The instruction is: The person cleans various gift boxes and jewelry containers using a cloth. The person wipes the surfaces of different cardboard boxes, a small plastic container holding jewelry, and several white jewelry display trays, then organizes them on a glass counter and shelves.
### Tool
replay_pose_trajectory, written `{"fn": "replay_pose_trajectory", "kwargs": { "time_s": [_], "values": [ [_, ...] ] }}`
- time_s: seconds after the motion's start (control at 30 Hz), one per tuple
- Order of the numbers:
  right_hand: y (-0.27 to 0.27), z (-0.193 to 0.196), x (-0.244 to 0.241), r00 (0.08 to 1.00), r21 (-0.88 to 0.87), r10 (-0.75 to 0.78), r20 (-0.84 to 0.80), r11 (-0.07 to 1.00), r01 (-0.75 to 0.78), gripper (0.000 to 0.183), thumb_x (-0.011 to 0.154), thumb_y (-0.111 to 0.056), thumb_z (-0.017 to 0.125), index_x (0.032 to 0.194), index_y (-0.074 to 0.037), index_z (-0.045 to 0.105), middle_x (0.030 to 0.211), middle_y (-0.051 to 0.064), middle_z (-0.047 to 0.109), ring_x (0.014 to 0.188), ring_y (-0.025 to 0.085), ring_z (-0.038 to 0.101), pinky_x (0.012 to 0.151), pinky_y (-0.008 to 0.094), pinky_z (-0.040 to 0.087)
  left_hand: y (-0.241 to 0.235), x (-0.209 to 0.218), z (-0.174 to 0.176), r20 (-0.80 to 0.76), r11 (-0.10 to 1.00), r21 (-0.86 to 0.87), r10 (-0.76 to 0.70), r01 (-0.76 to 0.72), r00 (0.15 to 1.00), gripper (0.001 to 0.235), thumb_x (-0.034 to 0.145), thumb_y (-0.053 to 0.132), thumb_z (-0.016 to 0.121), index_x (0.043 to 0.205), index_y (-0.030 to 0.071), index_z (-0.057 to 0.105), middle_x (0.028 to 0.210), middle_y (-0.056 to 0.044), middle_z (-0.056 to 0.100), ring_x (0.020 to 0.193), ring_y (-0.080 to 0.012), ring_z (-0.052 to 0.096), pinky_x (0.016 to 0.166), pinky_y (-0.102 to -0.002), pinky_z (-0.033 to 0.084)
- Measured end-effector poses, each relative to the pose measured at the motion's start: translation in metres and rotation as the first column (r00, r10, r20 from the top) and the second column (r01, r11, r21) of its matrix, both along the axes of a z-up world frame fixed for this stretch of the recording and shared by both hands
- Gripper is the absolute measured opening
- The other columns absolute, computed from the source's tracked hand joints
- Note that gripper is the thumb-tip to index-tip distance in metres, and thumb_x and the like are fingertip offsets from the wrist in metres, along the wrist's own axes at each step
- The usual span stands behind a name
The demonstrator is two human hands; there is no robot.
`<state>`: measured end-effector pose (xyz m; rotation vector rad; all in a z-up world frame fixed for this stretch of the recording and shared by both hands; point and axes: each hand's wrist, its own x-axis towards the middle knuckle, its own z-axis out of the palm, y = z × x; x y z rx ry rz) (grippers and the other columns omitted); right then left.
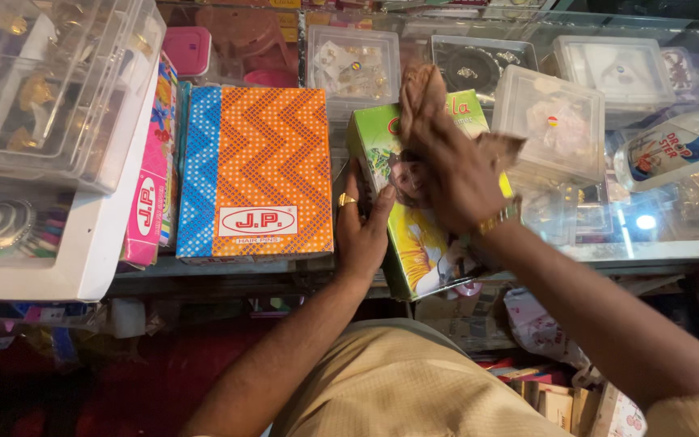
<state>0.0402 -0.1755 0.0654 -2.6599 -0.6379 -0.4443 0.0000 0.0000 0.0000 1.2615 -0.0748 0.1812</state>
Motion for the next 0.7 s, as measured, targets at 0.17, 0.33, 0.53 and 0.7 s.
{"fn": "replay_pose_trajectory", "kwargs": {
  "time_s": [0.17,0.33,0.53,0.7],
  "values": [
    [-0.033,0.038,-0.094,0.97,-0.185,0.219,-0.1,0.954,-0.235,0.053,0.083,-0.02,0.071,0.135,-0.02,0.065,0.138,0.011,0.06,0.119,0.035,0.054,0.105,0.049,0.042,-0.002,-0.001,-0.006,0.021,0.995,-0.098,0.001,0.001,1.0,0.072,0.103,0.026,0.066,0.16,0.0,0.032,0.151,-0.014,0.052,0.132,-0.0171,0.054,0.109,-0.03,0.046],
    [-0.043,0.035,-0.071,0.97,-0.013,0.234,-0.059,0.972,-0.235,0.055,0.082,-0.026,0.074,0.132,-0.009,0.061,0.149,0.029,0.045,0.137,0.048,0.043,0.111,0.052,0.038,0.002,0.0,-0.001,-0.038,0.997,0.071,0.001,0.001,0.999,0.075,0.097,0.03,0.07,0.158,0.001,0.037,0.13,-0.013,0.069,0.115,-0.0165,0.064,0.099,-0.031,0.052],
    [0.002,0.017,0.066,0.999,0.136,-0.042,-0.022,0.99,0.044,0.059,0.109,-0.033,0.069,0.149,0.004,0.047,0.157,0.03,0.04,0.149,0.045,0.036,0.122,0.048,0.033,0.0,0.001,-0.001,-0.042,0.969,0.245,0.007,0.003,0.999,0.082,0.094,0.03,0.073,0.159,0.002,0.031,0.127,-0.01,0.07,0.112,-0.0149,0.068,0.096,-0.03,0.055],
    [0.007,0.018,-0.015,0.965,0.094,0.06,-0.254,0.995,-0.037,0.051,0.098,-0.032,0.064,0.143,-0.012,0.053,0.15,0.017,0.053,0.142,0.033,0.049,0.111,0.045,0.042,-0.011,-0.002,-0.005,0.083,0.995,-0.048,0.095,-0.091,0.992,0.069,0.101,0.017,0.07,0.159,-0.003,0.037,0.149,-0.013,0.057,0.13,-0.0171,0.057,0.11,-0.032,0.046]
  ]
}}
